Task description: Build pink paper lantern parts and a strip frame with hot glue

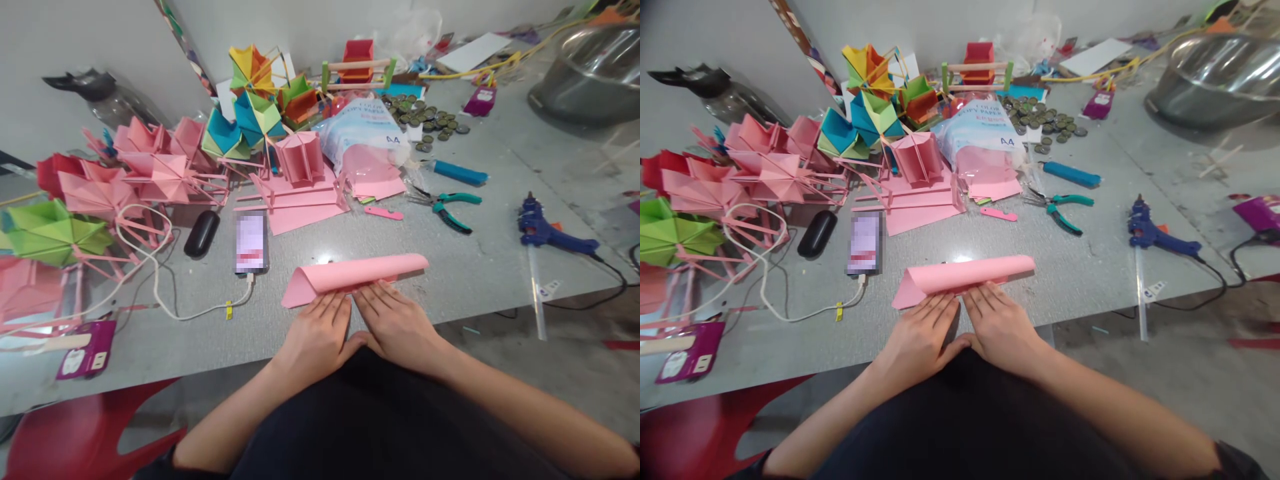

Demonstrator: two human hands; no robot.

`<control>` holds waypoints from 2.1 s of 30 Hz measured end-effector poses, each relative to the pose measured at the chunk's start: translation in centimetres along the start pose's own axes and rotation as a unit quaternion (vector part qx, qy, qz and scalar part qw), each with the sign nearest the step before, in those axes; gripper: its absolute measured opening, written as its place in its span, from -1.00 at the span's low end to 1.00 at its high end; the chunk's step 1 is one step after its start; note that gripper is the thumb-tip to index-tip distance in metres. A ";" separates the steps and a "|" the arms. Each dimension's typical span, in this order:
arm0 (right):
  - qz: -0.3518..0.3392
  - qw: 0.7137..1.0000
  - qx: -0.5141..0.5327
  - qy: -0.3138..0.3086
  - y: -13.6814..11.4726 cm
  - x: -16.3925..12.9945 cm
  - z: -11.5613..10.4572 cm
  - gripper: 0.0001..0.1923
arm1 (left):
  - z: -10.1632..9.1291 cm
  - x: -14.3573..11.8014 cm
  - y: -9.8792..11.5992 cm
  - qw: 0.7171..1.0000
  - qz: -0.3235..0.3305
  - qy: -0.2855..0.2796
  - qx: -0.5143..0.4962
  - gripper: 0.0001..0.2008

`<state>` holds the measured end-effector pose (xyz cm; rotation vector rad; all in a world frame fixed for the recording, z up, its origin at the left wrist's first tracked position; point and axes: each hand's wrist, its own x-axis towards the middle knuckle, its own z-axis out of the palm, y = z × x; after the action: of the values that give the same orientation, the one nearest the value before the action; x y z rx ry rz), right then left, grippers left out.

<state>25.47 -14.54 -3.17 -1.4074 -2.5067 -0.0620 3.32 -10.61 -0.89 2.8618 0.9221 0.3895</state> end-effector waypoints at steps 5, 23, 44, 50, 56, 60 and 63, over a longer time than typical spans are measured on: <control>0.006 1.000 -0.006 -0.008 -0.1 0.6 0.3 -0.36 | 0.8 -0.2 0.2 1.000 -0.004 -0.003 0.001 -0.25; 0.018 1.000 0.017 -0.011 0.9 0.0 0.1 -0.33 | 1.4 0.9 -0.6 0.996 -0.056 -0.027 -0.058 0.17; 0.037 0.999 -0.010 -0.014 1.5 1.4 -0.5 -0.28 | 0.6 2.7 -1.2 0.985 -0.096 -0.089 -0.109 0.17; 0.020 0.999 -0.012 -0.024 2.4 1.5 -0.2 -0.32 | 1.5 3.4 -1.9 0.985 -0.100 -0.072 -0.119 0.32; 0.031 0.997 0.007 -0.069 3.2 2.9 -0.6 -0.26 | 1.3 3.5 -1.9 0.987 -0.100 -0.073 -0.100 0.34; 0.040 0.994 0.034 -0.096 3.8 3.4 -0.7 -0.24 | 1.1 3.2 -1.6 0.989 -0.094 -0.087 -0.074 0.29; 0.048 0.992 0.046 -0.106 4.1 3.7 -0.5 -0.21 | 1.1 3.6 -1.6 0.988 -0.106 -0.101 -0.056 0.26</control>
<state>27.17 -9.39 -2.10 -1.5671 -2.5659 0.2310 5.52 -7.22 -1.54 2.6094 1.1109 0.1216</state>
